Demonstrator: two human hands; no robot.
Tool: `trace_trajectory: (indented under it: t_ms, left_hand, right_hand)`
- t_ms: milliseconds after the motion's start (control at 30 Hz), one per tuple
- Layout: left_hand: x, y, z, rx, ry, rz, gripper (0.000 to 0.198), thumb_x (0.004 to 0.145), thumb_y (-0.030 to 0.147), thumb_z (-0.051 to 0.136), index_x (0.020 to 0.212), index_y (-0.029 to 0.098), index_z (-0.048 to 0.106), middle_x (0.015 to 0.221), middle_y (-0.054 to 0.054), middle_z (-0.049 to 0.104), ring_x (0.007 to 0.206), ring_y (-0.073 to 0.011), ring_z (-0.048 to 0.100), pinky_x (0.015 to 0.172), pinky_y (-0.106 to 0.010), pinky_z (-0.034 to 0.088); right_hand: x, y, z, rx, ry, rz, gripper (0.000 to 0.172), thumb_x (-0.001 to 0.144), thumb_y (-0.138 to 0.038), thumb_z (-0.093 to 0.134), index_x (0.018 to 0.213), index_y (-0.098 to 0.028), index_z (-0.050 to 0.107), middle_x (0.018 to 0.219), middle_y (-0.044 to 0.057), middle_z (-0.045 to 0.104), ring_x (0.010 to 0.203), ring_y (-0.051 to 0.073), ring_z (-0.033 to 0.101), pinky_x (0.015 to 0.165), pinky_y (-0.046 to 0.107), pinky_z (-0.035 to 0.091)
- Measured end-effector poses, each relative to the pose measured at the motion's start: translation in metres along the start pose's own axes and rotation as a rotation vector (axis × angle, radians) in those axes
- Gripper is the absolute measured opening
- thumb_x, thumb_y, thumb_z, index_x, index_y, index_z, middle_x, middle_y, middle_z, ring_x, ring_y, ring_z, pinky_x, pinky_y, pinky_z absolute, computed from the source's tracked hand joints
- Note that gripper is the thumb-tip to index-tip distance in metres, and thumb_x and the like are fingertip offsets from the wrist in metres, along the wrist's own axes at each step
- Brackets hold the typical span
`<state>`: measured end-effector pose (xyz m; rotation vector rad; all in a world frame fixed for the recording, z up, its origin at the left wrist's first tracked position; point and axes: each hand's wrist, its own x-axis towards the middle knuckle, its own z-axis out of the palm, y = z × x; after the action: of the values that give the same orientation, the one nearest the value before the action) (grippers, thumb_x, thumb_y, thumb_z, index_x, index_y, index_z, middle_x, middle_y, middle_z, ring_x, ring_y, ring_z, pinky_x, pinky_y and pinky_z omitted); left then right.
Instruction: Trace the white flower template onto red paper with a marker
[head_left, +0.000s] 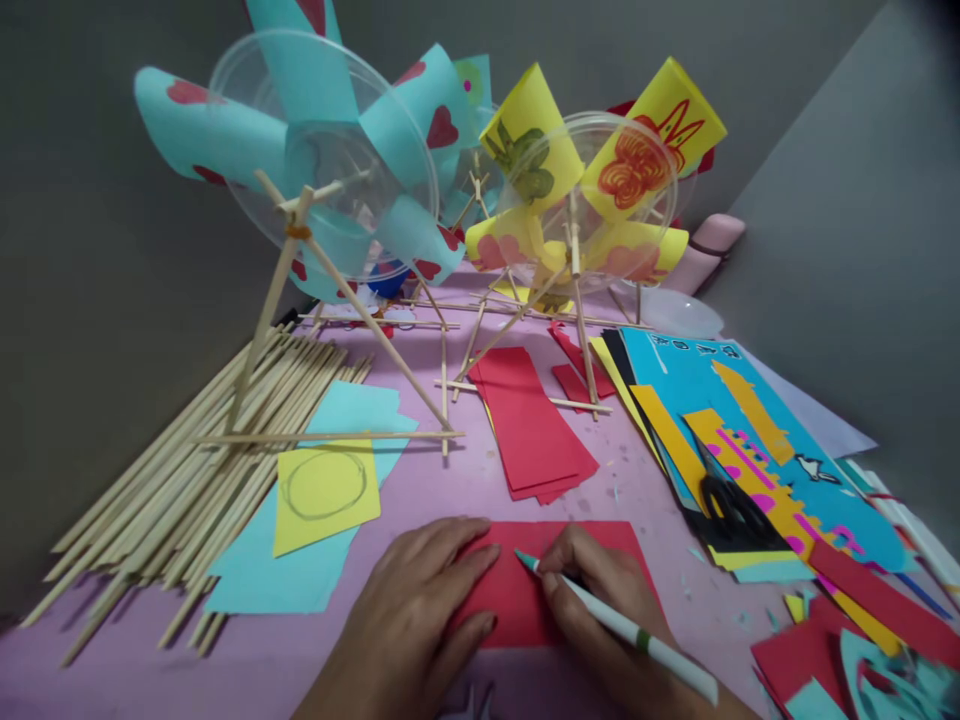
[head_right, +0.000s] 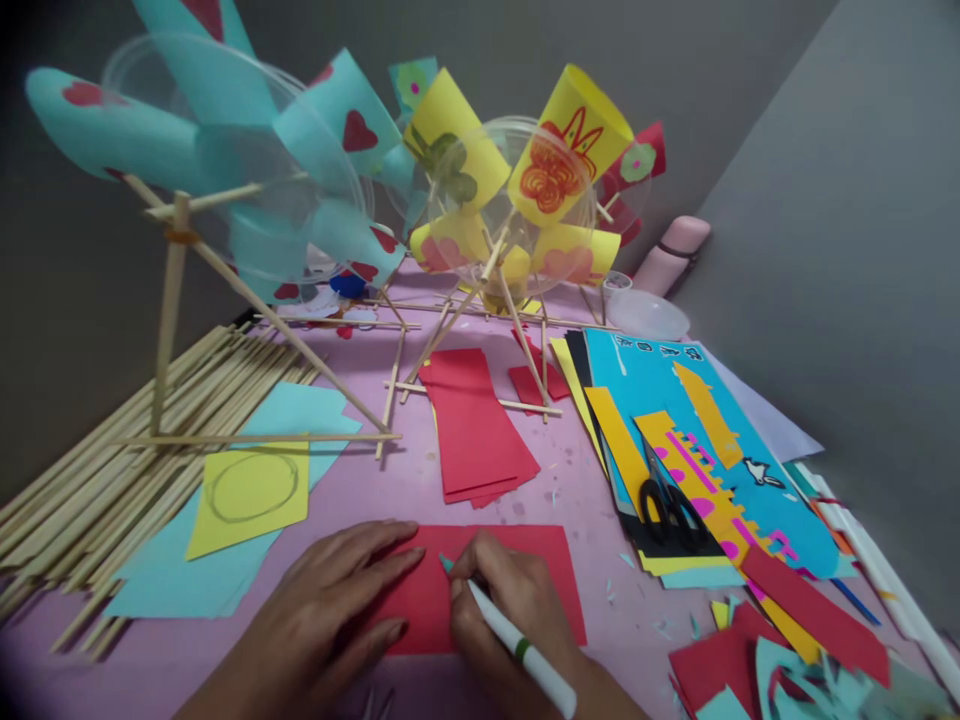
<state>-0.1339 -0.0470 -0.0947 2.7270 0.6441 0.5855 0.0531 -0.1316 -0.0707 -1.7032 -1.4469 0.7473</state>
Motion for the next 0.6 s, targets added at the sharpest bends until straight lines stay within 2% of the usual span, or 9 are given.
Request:
trace_trajectory:
  t_ms: [333,600]
  left_hand:
    - [0.0012,0.0015,-0.0017,-0.034,-0.002,-0.015,0.037,0.087,0.030,0.056,0.123,0.025,0.056,0.126,-0.005,0.059,0.113,-0.0221,0.055,0.092,-0.037,0.048]
    - [0.0043,0.0010,-0.0034,-0.014,0.006,0.004,0.034,0.089,0.032,0.053,0.122,0.024,0.057,0.123,-0.007,0.061,0.111,-0.0225,0.057,0.090,-0.037,0.049]
  right_hand:
    - [-0.0027,-0.0074,-0.0011,0.012,0.004,0.050,0.014,0.079,-0.023,0.039,0.066,-0.022,0.043,0.053,-0.007,0.038,0.047,0.012,0.039,0.046,0.023,0.028]
    - [-0.0020,-0.0040,-0.0021,0.018,-0.044,-0.014,0.012,0.078,-0.024,0.039,0.066,-0.023,0.041,0.051,-0.006,0.040,0.044,0.012,0.040,0.044,0.023,0.030]
